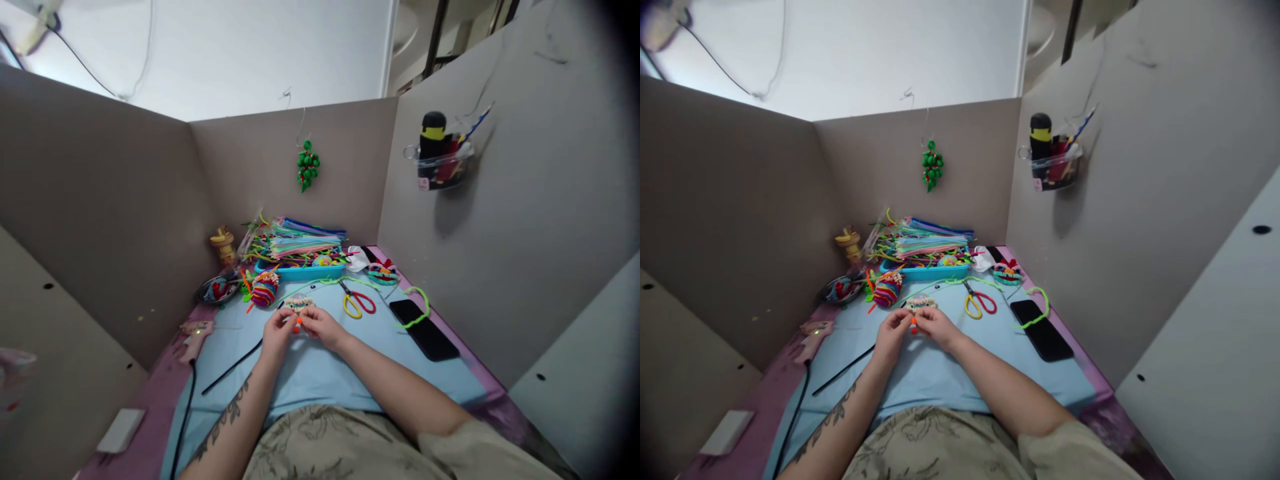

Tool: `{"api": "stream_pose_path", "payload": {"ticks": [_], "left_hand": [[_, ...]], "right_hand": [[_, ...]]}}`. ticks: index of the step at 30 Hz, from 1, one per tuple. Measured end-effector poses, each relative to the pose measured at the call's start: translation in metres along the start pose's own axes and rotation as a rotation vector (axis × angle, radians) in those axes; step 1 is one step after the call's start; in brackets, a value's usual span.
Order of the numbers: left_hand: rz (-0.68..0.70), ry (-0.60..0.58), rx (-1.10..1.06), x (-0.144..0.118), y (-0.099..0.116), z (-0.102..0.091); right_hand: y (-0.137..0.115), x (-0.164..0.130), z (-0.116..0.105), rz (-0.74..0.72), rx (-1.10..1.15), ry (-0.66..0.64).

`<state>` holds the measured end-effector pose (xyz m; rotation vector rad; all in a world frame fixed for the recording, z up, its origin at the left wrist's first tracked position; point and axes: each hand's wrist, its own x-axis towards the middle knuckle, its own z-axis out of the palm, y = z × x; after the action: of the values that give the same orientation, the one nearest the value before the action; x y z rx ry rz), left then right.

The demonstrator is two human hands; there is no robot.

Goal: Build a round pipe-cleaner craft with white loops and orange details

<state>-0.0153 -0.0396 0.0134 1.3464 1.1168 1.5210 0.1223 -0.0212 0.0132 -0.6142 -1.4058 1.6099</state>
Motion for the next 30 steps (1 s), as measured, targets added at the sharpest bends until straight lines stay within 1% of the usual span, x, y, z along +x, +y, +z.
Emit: {"api": "stream_pose_path", "payload": {"ticks": [1,2,4,7,10,14,17,22,25,28,30], "left_hand": [[0.083,0.036,0.072,-0.001,0.002,-0.001],[0.159,0.048,0.152,-0.002,0.004,-0.002],[0.254,-0.008,0.28,-0.005,0.007,-0.003],[0.336,-0.062,0.379,-0.007,0.009,-0.003],[0.378,-0.037,0.437,-0.008,0.006,-0.002],[0.371,-0.029,0.457,-0.008,0.004,-0.003],[0.359,-0.029,0.445,-0.008,0.006,-0.002],[0.331,-0.022,0.419,-0.009,0.007,-0.001],[0.266,-0.045,0.375,-0.009,0.004,0.0],[0.182,-0.079,0.323,-0.008,0.0,0.0],[0.165,-0.082,0.312,-0.008,-0.001,0.0]], "right_hand": [[0.0,0.0,0.0,0.007,0.004,0.007],[0.0,0.001,0.001,0.013,0.011,0.017],[0.0,0.002,0.0,0.03,0.029,0.04],[0.002,0.004,-0.001,0.04,0.05,0.066],[0.005,0.004,-0.002,0.037,0.05,0.068],[0.008,0.005,-0.002,0.032,0.043,0.056],[0.007,0.006,-0.001,0.037,-0.011,0.06],[0.007,0.005,-0.001,-0.058,-0.111,0.114],[0.009,0.005,-0.002,-0.119,-0.152,0.153],[0.012,0.006,-0.004,-0.161,-0.218,0.163],[0.013,0.006,-0.005,-0.173,-0.262,0.164]]}}
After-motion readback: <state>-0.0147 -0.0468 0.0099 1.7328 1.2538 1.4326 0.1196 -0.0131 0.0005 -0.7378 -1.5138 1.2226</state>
